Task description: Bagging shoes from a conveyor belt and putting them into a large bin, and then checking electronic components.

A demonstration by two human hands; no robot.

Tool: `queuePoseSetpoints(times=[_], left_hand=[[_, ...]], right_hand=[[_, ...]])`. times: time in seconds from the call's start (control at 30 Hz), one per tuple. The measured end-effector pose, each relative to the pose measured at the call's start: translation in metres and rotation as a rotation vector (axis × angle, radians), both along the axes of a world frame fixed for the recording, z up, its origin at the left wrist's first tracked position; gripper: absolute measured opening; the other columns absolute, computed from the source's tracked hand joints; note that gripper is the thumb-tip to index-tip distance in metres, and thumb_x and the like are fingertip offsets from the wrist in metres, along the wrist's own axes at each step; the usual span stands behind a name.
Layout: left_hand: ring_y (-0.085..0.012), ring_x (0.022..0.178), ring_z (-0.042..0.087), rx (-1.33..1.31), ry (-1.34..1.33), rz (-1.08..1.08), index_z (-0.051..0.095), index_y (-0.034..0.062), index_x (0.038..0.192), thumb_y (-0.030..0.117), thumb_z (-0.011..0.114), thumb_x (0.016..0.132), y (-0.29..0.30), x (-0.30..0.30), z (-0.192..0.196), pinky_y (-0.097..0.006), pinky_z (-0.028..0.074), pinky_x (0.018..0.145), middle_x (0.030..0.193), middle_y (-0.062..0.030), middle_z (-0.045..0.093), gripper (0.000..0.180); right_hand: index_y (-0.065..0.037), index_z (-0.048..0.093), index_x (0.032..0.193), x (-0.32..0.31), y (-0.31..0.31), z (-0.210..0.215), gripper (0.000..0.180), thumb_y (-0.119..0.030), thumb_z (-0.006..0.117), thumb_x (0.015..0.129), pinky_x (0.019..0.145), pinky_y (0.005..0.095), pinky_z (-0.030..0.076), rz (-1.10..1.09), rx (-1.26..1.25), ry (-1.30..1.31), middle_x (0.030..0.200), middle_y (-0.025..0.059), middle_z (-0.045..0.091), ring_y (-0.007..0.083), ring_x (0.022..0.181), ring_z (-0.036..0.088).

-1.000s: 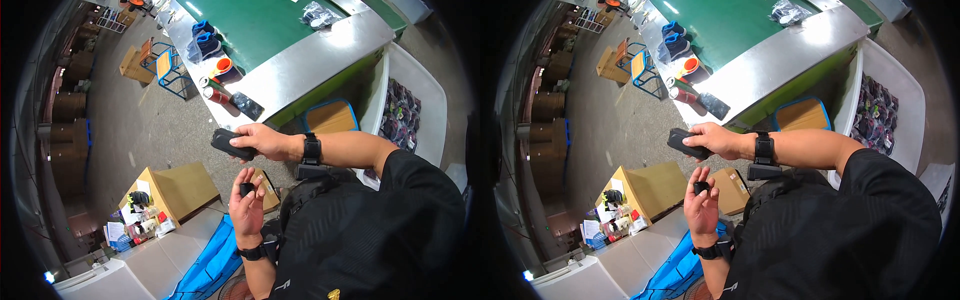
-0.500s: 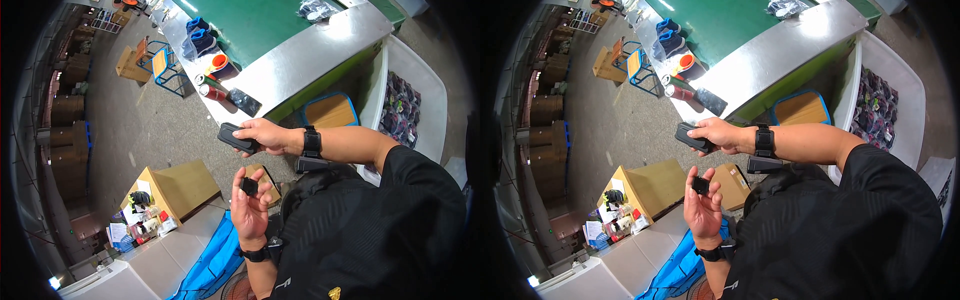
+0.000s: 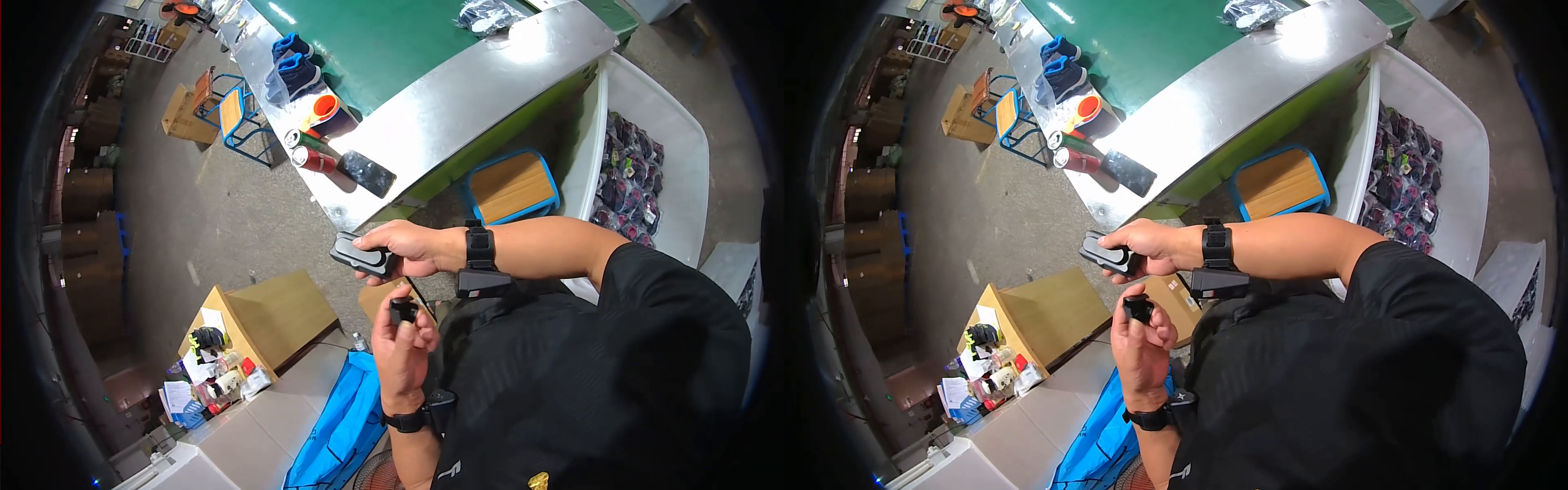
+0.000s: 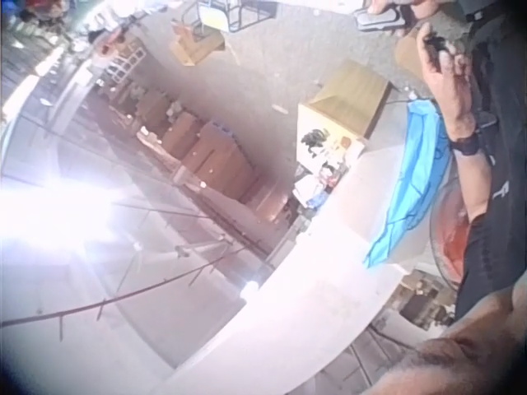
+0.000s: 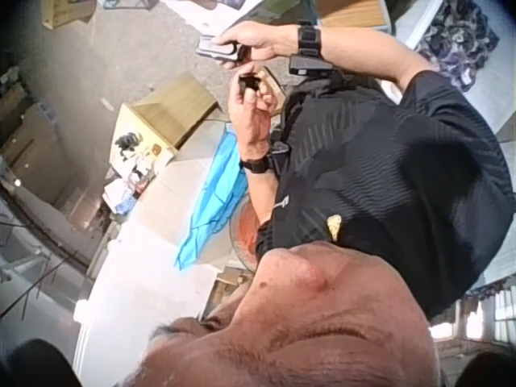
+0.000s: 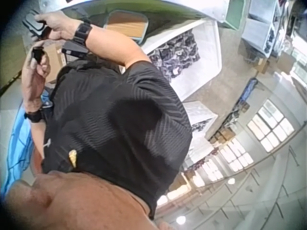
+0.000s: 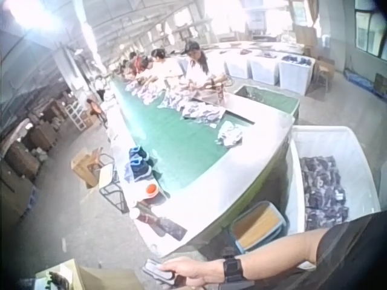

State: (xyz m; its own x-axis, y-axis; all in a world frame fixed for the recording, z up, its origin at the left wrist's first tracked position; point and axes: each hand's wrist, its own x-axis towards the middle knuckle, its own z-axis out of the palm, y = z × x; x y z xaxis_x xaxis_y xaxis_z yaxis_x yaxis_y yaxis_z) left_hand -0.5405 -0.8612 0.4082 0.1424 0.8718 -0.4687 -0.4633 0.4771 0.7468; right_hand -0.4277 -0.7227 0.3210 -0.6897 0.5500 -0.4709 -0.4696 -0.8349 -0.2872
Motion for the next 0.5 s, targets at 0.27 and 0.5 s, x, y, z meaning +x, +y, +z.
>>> queuePoseSetpoints(times=[0.27,0.5], left_hand=[[-0.0098,0.060,0.054,0.146,0.201,-0.155,0.062,-0.0024,0.120,0.015,0.060,0.102,-0.002,-0.004,-0.010,-0.023,0.041,0.051,0.083,-0.0053,0.061,0.025],[-0.0039,0.063,0.055,0.361,0.846,-0.118,0.059,0.0017,0.131,-0.004,0.060,0.096,0.009,0.022,-0.012,-0.019,0.043,0.053,0.099,-0.0041,0.065,0.035]], right_hand=[[0.003,0.062,0.115,-0.004,-0.017,-0.002,0.030,-0.024,0.062,0.102,0.073,0.0382,0.061,0.022,-0.040,0.018,0.098,0.0150,0.068,0.0239,0.085,0.070],[0.007,0.059,0.104,-0.027,-0.023,-0.042,0.033,-0.025,0.064,0.098,0.056,0.0379,0.055,-0.082,-0.039,-0.214,0.089,0.0178,0.066,0.0241,0.069,0.067]])
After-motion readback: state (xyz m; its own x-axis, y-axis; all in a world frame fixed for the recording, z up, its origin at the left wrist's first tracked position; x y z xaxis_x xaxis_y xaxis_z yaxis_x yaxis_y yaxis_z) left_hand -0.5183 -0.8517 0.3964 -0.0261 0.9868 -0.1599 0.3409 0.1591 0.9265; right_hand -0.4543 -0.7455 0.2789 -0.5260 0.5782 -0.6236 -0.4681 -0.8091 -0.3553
